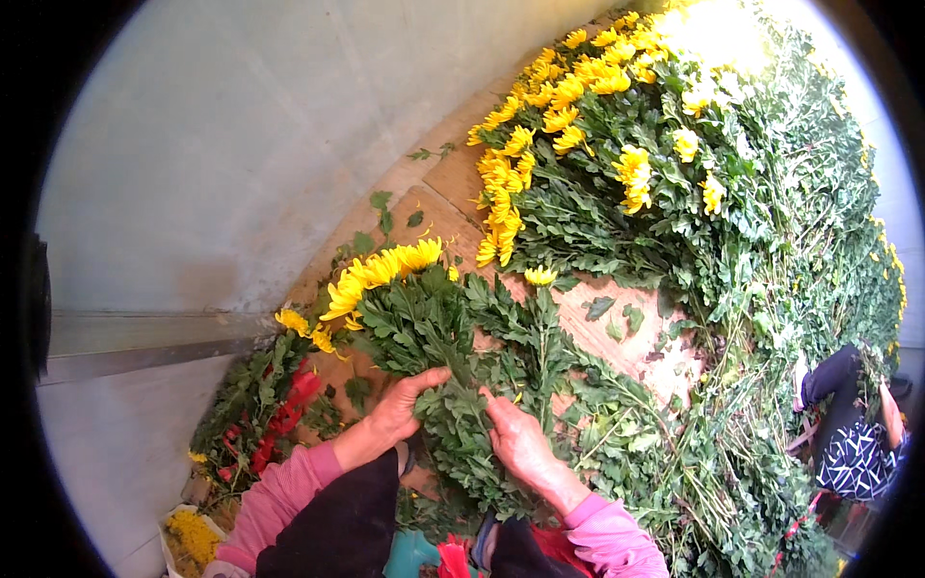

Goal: The person gathers flower stems from a pile on the floor, arranges them into a bunch, and secures the bunch with a red ribbon.

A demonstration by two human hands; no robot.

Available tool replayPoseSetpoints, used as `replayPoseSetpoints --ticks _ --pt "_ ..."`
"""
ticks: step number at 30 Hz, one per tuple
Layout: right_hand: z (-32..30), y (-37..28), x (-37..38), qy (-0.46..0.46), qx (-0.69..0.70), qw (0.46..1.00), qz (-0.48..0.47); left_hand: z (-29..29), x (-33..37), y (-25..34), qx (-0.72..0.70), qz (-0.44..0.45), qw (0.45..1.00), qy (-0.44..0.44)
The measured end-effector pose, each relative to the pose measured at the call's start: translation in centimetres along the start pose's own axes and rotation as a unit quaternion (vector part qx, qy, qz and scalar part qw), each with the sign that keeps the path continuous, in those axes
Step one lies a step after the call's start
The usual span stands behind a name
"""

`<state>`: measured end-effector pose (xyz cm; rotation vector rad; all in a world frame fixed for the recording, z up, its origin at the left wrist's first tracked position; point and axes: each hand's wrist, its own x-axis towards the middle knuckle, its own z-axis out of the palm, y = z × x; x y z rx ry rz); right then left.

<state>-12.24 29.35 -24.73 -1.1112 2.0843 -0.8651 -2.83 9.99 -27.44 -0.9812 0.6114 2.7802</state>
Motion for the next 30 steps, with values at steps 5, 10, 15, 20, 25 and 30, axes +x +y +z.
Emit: replayPoseSetpoints --ticks 5,10,15,20,25,30 --pt "0.0 -1.6 0.3 -0.034 -0.022 0.999 0.0 1.4 -0.2 1.8 -0.046 -0.072 0.996 -0.004" --pt "1.4 2.3 -2.3 -0.101 0.176 0.968 0.147 -1.3 -1.4 2.2 0.054 0.092 0.993 0.045" --pt "-2.9 10.9 -9.4 -0.126 0.093 0.962 0.225 2.0 -7.1 8.6 0.064 0.17 0.982 0.057" --pt "-9.4 17.3 -19.9 -0.058 -0.34 0.934 0.09 7.3 -14.6 16.2 0.142 0.402 0.9 -0.092" --pt "-8.2 11.2 -19.2 0.223 -0.209 0.936 0.174 17.8 -27.0 21.3 0.214 0.501 0.82 -0.173" --pt "-9.2 1.0 -19.4 0.244 -0.213 0.943 0.073 24.3 -37.1 20.1 0.251 0.614 0.732 -0.158"
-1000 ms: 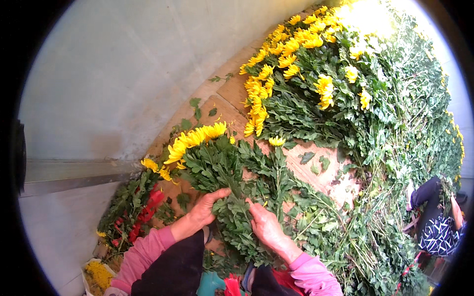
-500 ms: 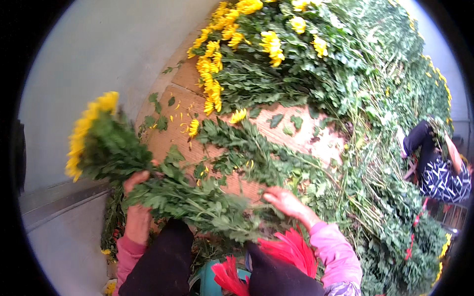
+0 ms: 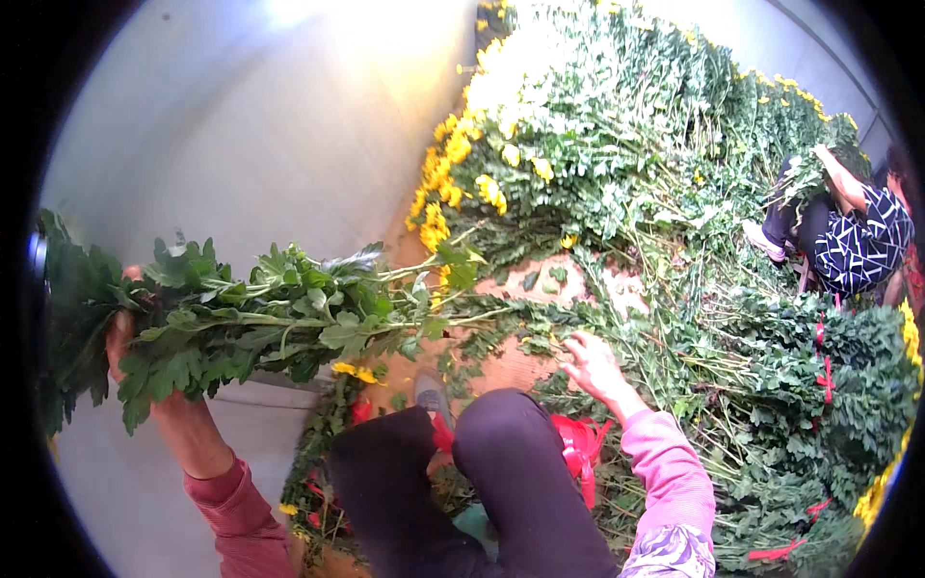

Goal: The person gathers flower stems from a pile on the floor, arranges them into a bunch, and secures the bunch with a red ribbon.

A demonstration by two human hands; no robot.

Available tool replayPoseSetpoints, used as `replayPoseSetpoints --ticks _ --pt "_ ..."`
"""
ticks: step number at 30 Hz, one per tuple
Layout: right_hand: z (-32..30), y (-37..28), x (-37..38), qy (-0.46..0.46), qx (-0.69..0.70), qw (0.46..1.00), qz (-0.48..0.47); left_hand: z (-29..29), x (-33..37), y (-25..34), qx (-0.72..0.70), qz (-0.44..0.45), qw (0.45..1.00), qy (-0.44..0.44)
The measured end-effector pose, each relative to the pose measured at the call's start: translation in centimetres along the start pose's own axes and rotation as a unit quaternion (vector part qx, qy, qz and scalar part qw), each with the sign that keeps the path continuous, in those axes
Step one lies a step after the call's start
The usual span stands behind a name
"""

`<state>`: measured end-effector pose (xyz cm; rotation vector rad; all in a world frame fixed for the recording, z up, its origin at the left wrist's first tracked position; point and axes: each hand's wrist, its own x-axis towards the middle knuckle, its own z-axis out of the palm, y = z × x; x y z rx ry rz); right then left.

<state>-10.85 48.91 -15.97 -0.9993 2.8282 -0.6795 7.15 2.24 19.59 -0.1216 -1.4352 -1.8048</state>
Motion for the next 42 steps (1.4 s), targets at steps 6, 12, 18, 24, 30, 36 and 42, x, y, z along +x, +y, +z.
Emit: replayPoseSetpoints --ticks 6,12,18,24,30,36,42 --pt "-4.9 -11.4 -0.7 0.077 0.166 0.982 -0.054 7.3 -3.1 14.9 0.119 0.049 0.991 -0.038" --pt "-13.0 -18.9 -4.3 0.113 0.256 0.954 -0.108 9.2 -6.0 22.3 0.156 -0.025 0.981 -0.115" --pt "-15.4 -25.5 -8.3 0.05 0.426 0.894 -0.133 11.7 -7.8 24.5 0.406 -0.142 0.87 -0.243" --pt "-9.8 -29.7 -13.8 -0.188 0.693 0.691 -0.08 12.0 -19.4 9.6 0.227 -0.554 0.747 -0.288" --pt "-4.6 -32.0 -16.2 -0.163 0.88 0.433 0.107 7.0 -27.2 1.4 0.144 -0.685 0.674 -0.235" --pt "-5.7 -31.0 -16.3 -0.024 0.768 0.639 0.023 7.3 -29.2 5.3 0.408 -0.248 0.805 -0.352" --pt "-5.0 -31.8 -15.8 -0.088 0.918 0.35 0.163 5.2 -33.2 1.8 0.568 -0.143 0.72 -0.371"
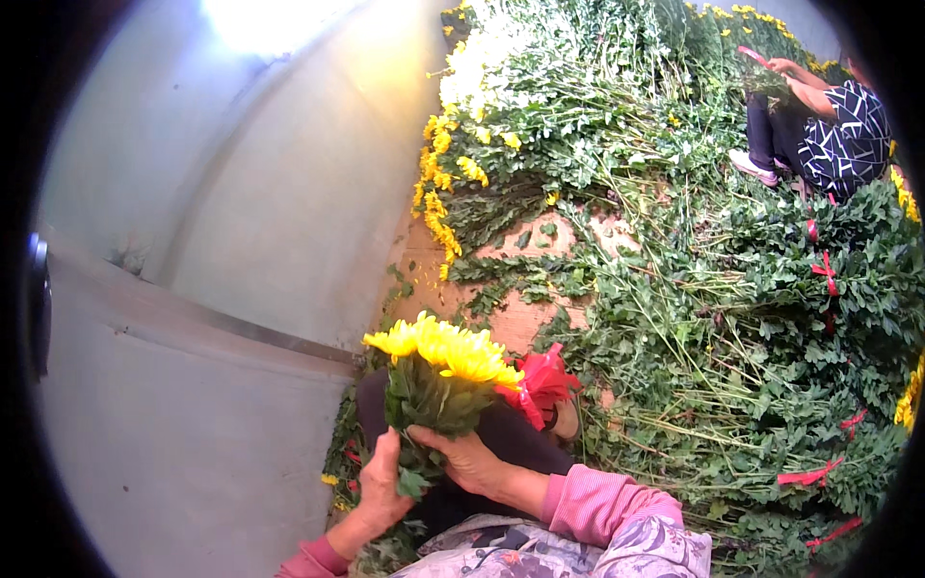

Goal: The person gathers flower stems from a pile on the floor, arranges them into a bunch, and secures the bunch with a red ribbon.

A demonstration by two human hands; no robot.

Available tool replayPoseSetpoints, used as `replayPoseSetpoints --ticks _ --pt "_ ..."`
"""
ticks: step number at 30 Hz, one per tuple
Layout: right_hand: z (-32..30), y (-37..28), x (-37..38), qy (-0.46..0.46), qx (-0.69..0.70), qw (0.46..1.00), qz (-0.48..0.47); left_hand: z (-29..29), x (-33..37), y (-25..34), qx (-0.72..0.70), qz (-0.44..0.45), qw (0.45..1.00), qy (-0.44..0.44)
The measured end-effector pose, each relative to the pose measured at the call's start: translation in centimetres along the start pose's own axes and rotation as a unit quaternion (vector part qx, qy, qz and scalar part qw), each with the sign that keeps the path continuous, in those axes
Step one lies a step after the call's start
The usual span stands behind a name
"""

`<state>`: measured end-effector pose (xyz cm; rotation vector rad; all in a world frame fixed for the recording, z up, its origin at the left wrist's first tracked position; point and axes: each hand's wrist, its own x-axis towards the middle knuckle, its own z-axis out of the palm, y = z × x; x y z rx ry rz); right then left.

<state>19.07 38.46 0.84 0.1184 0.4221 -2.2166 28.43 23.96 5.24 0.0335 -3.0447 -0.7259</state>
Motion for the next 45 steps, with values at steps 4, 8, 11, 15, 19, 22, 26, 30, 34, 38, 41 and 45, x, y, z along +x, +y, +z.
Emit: replayPoseSetpoints --ticks 4,8,11,15,19,22,26,30,34,38,41,45 --pt "-0.8 -0.7 -2.5 0.011 -0.299 0.946 0.125 -1.9 2.5 -0.7 0.011 0.055 0.998 -0.008" --pt "1.0 -2.5 -5.1 -0.278 -0.553 0.784 0.045 -1.2 3.1 -1.3 0.133 0.094 0.987 -0.018" --pt "5.7 -6.1 -1.9 -0.314 -0.698 0.489 -0.42 0.2 2.8 -2.3 0.137 0.075 0.988 -0.012" --pt "5.1 -7.2 1.9 -0.231 -0.856 0.361 -0.288 -0.5 2.9 -2.2 0.082 0.058 0.994 -0.044" --pt "3.4 -6.1 3.0 -0.177 -0.901 0.297 -0.261 -2.0 2.3 0.7 0.135 -0.061 0.987 0.059" --pt "3.2 -5.5 3.3 -0.167 -0.912 0.254 -0.276 -1.8 0.5 0.6 0.19 -0.111 0.972 0.083" --pt "2.5 -3.7 3.7 -0.147 -0.903 0.226 -0.334 1.2 -0.3 -2.7 0.172 -0.096 0.976 0.097" --pt "3.2 -3.1 4.2 -0.144 -0.907 0.223 -0.326 0.2 0.7 -4.3 0.106 -0.085 0.988 0.072" --pt "3.2 -3.6 3.8 -0.154 -0.897 0.236 -0.342 -1.9 1.3 -2.6 0.059 -0.08 0.995 0.012" --pt "3.1 -4.8 3.7 -0.16 -0.886 0.255 -0.353 -2.7 2.4 -2.5 0.052 -0.08 0.995 -0.025" --pt "2.7 -4.7 3.8 -0.157 -0.871 0.283 -0.368 -2.3 2.0 -2.3 0.068 -0.074 0.995 0.013" --pt "3.1 -6.2 3.1 -0.196 -0.825 0.373 -0.376 -1.2 1.9 -2.0 0.047 -0.097 0.992 0.07"
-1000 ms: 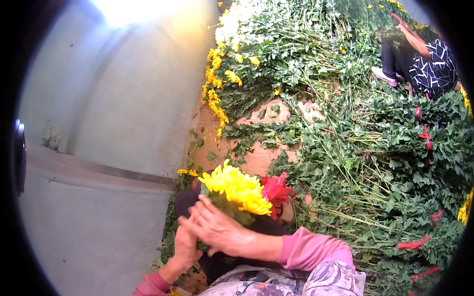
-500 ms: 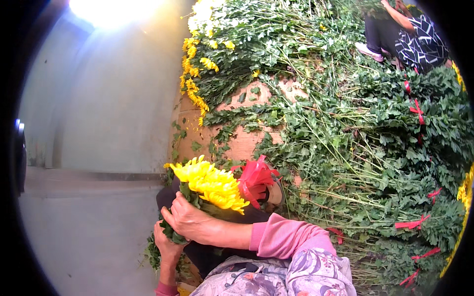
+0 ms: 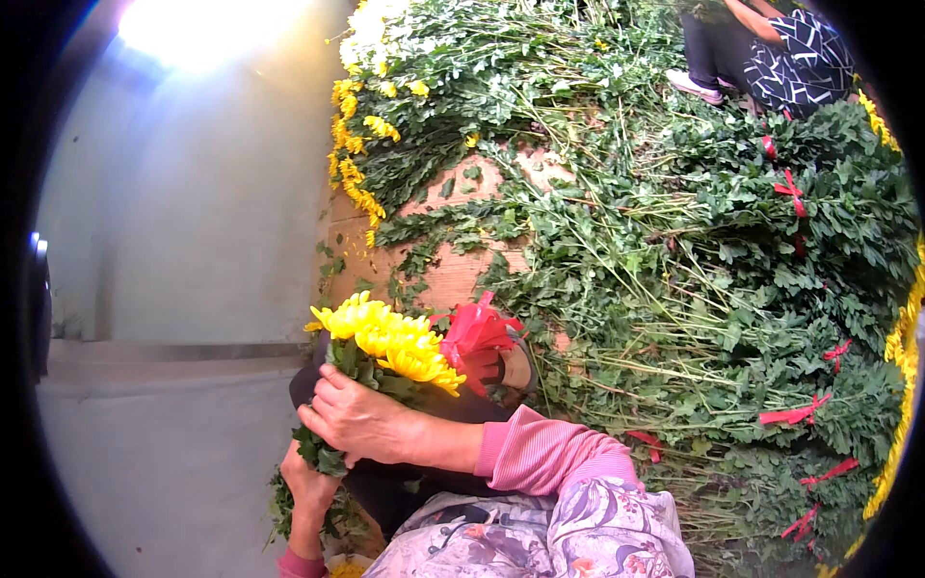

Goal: The person gathers flower stems from a pile on the floor, arranges them into a bunch, and secures the bunch with a red ribbon.

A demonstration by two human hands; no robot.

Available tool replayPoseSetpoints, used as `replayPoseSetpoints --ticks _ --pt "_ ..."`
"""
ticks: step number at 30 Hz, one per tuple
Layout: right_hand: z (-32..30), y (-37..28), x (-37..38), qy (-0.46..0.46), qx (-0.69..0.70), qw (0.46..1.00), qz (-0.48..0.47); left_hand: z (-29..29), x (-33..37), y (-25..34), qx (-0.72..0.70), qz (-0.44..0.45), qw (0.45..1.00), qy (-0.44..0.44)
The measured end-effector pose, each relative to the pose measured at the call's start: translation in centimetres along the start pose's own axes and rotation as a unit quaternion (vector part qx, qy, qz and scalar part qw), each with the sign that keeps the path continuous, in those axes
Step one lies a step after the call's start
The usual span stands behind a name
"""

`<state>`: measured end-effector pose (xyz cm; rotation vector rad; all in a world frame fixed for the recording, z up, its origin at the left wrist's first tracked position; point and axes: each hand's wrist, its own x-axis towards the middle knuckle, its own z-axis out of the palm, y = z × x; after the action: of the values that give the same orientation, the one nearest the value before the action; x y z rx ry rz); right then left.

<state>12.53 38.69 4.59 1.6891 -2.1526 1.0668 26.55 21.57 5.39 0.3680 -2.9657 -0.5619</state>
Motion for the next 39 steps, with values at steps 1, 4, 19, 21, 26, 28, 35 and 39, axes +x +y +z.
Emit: replayPoseSetpoints --ticks 1,4,19,21,26,28,35,39 --pt "-0.9 0.0 -0.1 0.006 0.042 0.999 -0.007 -0.1 -0.2 -0.2 0.025 -0.007 1.0 0.003" --pt "-2.9 -1.2 -1.4 0.195 0.185 0.957 -0.11 -0.2 -1.1 -2.0 -0.056 -0.033 0.998 0.003" --pt "6.1 15.6 -18.3 0.28 0.545 0.579 0.537 -0.3 -0.6 -1.9 -0.45 -0.273 0.85 0.003" --pt "4.1 14.8 -16.8 0.293 0.565 0.552 0.539 -0.7 -0.8 -2.3 -0.463 -0.271 0.844 0.003" --pt "0.7 15.9 -20.3 0.325 0.601 0.471 0.558 -0.7 -1.1 -2.8 -0.484 -0.253 0.838 -0.002" --pt "-0.2 16.1 -21.5 0.314 0.606 0.464 0.565 -1.1 -1.4 -3.1 -0.489 -0.266 0.83 0.019" --pt "-0.1 17.0 -21.3 0.307 0.178 0.732 0.581 -0.2 -0.3 -2.0 -0.522 -0.274 0.808 0.01" --pt "-1.0 18.5 -18.4 0.039 0.192 0.725 0.66 0.0 0.4 -2.3 -0.52 -0.238 0.82 -0.023"
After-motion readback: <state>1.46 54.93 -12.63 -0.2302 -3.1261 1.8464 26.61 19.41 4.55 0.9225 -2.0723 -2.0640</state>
